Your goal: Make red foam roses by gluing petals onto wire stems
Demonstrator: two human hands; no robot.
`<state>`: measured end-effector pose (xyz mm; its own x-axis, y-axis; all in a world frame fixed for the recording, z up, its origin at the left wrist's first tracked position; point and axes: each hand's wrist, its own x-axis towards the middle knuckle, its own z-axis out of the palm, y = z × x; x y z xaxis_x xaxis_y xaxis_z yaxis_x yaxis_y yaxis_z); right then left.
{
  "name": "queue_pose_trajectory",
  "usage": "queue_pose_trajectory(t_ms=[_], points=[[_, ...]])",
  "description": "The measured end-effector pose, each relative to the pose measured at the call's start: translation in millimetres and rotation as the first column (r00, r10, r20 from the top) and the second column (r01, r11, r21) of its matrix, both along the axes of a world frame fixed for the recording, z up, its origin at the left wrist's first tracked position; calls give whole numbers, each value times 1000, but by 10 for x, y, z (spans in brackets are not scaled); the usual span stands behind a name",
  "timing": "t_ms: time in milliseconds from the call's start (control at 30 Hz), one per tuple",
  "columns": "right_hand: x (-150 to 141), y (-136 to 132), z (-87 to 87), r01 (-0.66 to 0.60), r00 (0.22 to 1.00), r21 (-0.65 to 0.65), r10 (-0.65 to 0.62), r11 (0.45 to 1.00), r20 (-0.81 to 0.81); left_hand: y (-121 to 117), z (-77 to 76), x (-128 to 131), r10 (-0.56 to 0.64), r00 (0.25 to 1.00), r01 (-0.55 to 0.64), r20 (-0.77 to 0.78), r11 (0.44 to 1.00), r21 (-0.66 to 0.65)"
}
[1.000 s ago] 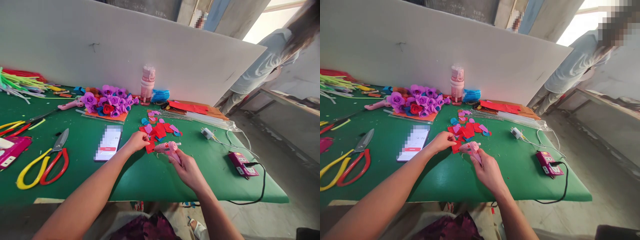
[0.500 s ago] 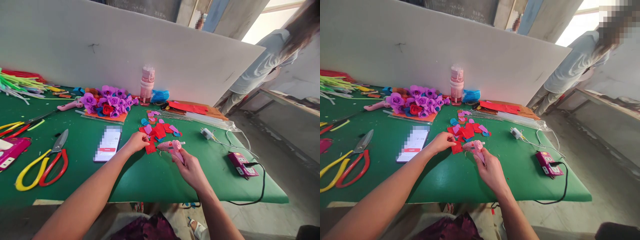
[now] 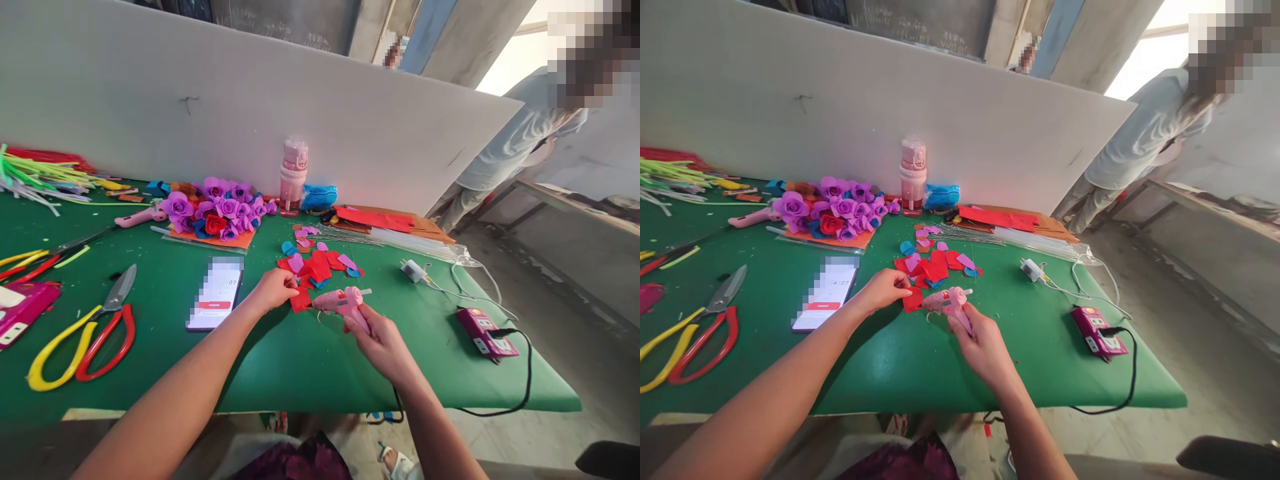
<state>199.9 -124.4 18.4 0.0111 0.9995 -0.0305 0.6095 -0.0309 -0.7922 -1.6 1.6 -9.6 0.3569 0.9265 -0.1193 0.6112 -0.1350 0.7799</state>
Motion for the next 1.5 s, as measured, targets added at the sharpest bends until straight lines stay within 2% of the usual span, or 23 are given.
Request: queue_pose_trajectory(t_ms=[67,167,233,333,400,467,533,600,667,733,767,800,833,867,900,933,1000,1033,1133,1267,1367,1433,1500], points=[[48,-6,27,15,982,-72,-28,997,-186,4,-8,-1,-1,1000,1,9,1000,-1],[152,-15,88,46,909,-130,-96,990,-405,8,-8,-8,11,998,-9,59,999,-33],[269,-24,118,93,867,-139,-149,986,-476,8,7,-15,41,991,-29,126,995,-96],[543,-43,79,216,843,-162,-268,963,-466,-1,57,-19,107,966,-50,236,970,-237],[769,-53,-18,320,841,-150,-353,935,-409,-11,102,-16,142,937,-42,320,953,-299],[987,-57,-144,411,855,-123,-429,903,-292,-20,148,-9,155,895,-23,418,952,-305],[1159,-56,-249,460,875,-108,-471,881,-117,-27,187,1,151,849,-14,506,964,-265],[1254,-48,-287,478,876,-82,-467,875,123,-33,215,13,150,810,-31,567,976,-214],[1252,-30,-241,519,791,1,-480,855,379,-38,231,27,162,773,-79,613,984,-160],[1142,19,-130,593,636,159,-580,789,509,-41,237,38,184,737,-141,650,983,-119],[1046,63,-63,611,600,229,-632,758,490,-40,239,39,196,721,-171,664,980,-104],[926,125,5,586,646,261,-637,767,420,-38,239,37,203,711,-192,673,977,-92],[784,205,68,520,753,265,-582,812,305,-33,239,30,203,708,-205,676,976,-78],[627,305,124,425,871,241,-467,873,154,-25,240,18,194,715,-207,672,976,-61],[462,419,167,309,949,183,-315,933,1,-15,241,1,175,731,-200,660,979,-37],[297,544,197,186,976,120,-169,975,-137,-3,243,-20,149,755,-186,639,983,-10],[-8,795,209,-8,948,16,12,1000,-317,26,244,-69,102,814,-149,571,988,35],[-137,908,192,-61,933,-10,53,998,-355,42,243,-94,91,843,-136,531,990,46],[-406,1137,74,-140,949,-56,118,989,-292,85,222,-155,90,901,-125,424,991,55],[-531,1191,-116,-121,967,-50,106,991,-234,103,178,-168,87,926,-108,367,993,38],[-531,1153,-203,-52,937,-1,48,999,-347,92,162,-146,85,901,-114,426,993,43],[-521,1133,-237,20,862,1,-17,1000,-507,89,153,-138,108,874,-148,473,988,48],[-513,1126,-262,78,719,-45,-87,996,-690,94,141,-138,143,851,-192,505,980,45]])
